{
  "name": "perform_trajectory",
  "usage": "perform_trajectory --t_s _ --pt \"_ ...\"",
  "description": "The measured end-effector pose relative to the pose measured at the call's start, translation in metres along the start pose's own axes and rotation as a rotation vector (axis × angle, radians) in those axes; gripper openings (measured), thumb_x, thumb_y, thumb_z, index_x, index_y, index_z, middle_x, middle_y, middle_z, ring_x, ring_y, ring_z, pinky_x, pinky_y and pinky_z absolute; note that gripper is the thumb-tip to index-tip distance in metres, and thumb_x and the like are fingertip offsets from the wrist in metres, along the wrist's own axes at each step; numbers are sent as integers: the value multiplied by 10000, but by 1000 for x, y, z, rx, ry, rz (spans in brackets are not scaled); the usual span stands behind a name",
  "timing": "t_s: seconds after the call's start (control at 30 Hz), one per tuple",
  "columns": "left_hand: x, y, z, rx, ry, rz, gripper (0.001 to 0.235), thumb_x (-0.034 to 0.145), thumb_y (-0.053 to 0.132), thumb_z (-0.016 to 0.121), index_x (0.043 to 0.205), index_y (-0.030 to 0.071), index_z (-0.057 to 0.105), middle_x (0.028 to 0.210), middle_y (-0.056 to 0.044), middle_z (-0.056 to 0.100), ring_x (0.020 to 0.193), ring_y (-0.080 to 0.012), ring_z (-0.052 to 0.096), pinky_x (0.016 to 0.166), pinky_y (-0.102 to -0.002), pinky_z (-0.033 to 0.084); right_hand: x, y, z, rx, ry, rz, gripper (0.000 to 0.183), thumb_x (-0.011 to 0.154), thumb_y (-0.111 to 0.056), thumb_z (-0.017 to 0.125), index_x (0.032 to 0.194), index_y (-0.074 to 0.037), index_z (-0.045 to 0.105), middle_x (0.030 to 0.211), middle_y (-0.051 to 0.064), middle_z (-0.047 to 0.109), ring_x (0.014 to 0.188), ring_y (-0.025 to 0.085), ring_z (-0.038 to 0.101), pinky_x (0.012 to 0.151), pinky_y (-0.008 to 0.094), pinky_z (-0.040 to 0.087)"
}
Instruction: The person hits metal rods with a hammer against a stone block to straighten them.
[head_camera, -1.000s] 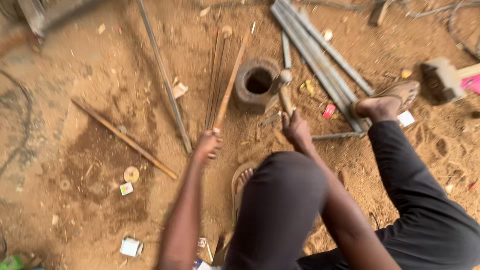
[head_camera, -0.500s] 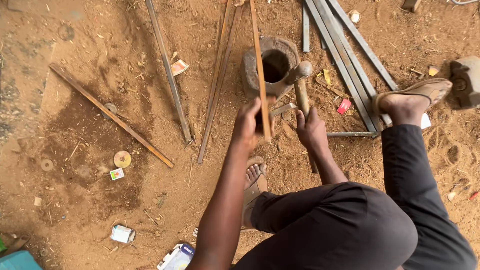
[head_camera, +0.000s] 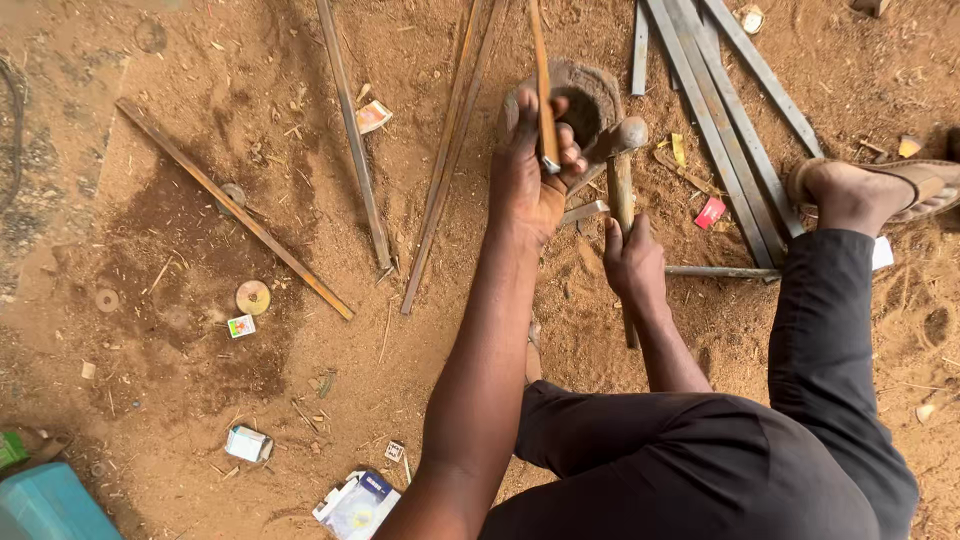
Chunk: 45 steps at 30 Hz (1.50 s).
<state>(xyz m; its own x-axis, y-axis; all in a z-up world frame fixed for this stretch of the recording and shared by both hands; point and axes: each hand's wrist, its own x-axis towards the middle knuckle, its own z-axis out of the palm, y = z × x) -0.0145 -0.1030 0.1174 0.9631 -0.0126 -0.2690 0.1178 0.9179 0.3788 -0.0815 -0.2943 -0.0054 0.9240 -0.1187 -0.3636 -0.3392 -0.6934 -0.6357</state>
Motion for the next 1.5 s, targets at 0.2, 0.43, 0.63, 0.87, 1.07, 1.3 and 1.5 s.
perform_trajectory --t_s 0.2,0.43,0.63,0.87,1.07,1.3,1.5 --pt "8 8 7 330 185 41 589 778 562 838 980 25 708 689 -21 629 546 -116 628 455 -289 578 -3 -1 0 -19 11 -9 363 1116 -378 479 1058 -19 481 648 115 622 410 160 541 344 390 510" --pt "5 10 2 486 160 -69 539 846 540 750 967 19 689 757 -58 672 650 -164 681 510 -327 628 -6 -7 0 17 7 -8 338 1119 -365 464 1089 -29 473 652 115 626 418 172 558 356 390 524" --pt "-28 -37 -73 529 318 -510 149 1018 186 552 964 67 623 721 -76 686 598 -185 676 536 -348 617 -3 7 12 38 61 -79 327 1129 -343 478 1075 -20 469 666 103 624 447 157 587 374 373 537" --pt "-32 -110 -161 1100 404 -184 276 1092 269 447 1033 79 638 660 -19 566 477 -106 488 404 -269 432 1 30 31 121 89 -100 309 1118 -325 479 1092 -17 483 659 93 627 442 134 576 353 326 519" --pt "-24 -110 -183 1436 411 -146 389 1090 343 407 1086 38 647 729 -22 614 527 -126 534 476 -336 451 1 31 9 138 51 -163 347 1114 -369 476 1019 -42 544 650 62 601 415 110 550 313 299 520" --pt "-17 -107 -170 1688 438 -171 400 1096 318 382 1103 34 664 841 -128 704 692 -241 694 598 -408 531 -6 -29 -46 174 211 -723 448 1172 -441 450 1067 -7 477 681 24 584 531 91 598 426 282 526" --pt "-11 -101 -165 1690 427 -216 394 1095 288 361 1168 15 635 870 -134 714 678 -225 712 582 -380 573 18 -46 -15 42 245 -689 380 1164 -322 423 1258 45 462 764 85 600 535 110 556 386 265 500"
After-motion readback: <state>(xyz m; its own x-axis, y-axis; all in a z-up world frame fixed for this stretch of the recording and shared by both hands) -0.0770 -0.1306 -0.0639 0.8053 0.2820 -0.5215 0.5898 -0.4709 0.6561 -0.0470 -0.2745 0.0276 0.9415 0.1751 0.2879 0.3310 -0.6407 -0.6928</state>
